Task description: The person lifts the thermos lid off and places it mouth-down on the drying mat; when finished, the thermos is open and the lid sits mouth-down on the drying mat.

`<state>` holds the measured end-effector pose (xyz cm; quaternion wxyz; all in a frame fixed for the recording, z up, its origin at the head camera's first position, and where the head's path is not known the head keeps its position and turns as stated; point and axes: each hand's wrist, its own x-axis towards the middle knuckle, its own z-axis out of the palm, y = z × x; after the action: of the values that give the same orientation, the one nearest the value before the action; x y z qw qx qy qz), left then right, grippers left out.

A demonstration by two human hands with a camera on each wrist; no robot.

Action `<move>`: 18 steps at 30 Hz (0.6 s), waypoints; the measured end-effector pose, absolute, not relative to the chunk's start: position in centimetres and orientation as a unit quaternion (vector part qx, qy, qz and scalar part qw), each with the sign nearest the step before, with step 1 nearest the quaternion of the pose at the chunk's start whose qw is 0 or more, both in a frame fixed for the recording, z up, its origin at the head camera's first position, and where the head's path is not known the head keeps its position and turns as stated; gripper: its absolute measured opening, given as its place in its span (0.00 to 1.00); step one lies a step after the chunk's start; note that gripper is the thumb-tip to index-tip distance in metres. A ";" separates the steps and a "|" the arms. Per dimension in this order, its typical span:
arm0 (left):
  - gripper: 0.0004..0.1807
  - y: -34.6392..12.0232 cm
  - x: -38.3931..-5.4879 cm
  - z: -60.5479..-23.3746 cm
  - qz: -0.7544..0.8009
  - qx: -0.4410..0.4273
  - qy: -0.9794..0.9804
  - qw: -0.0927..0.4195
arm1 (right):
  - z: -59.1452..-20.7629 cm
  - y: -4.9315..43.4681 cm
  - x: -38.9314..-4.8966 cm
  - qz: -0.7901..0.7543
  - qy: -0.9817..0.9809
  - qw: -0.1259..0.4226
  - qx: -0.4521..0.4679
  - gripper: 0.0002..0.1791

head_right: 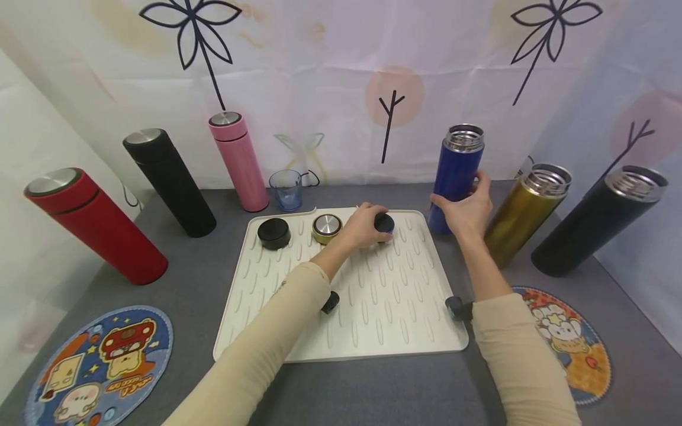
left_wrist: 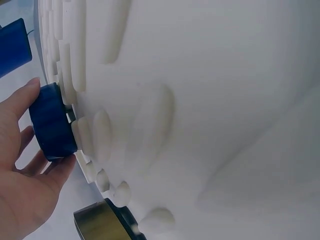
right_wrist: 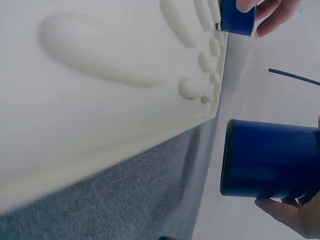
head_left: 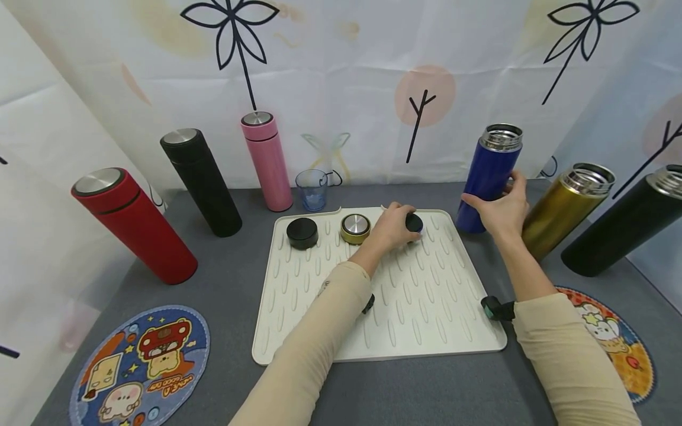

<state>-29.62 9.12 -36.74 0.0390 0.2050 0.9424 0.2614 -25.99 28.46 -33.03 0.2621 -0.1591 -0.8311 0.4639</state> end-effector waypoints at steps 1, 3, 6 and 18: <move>0.35 9.1 -29.6 -36.8 0.262 0.204 0.943 0.038 | -33.0 28.4 -26.1 0.466 -0.829 0.262 -0.161 0.51; 0.34 9.0 -29.7 -36.8 0.262 0.202 0.943 0.037 | -33.0 28.2 -26.5 0.470 -0.827 0.263 -0.165 0.51; 0.37 8.9 -29.8 -36.9 0.254 0.199 0.946 0.036 | -32.8 27.9 -26.9 0.473 -0.824 0.261 -0.169 0.50; 0.42 7.7 -28.7 -35.4 0.270 0.237 0.933 0.018 | -33.1 28.9 -28.4 0.482 -0.813 0.263 -0.191 0.49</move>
<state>-28.68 7.66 -35.43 0.0177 0.2375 0.9329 0.2703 -28.37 28.93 -33.13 0.2626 -0.1913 -0.8135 0.4823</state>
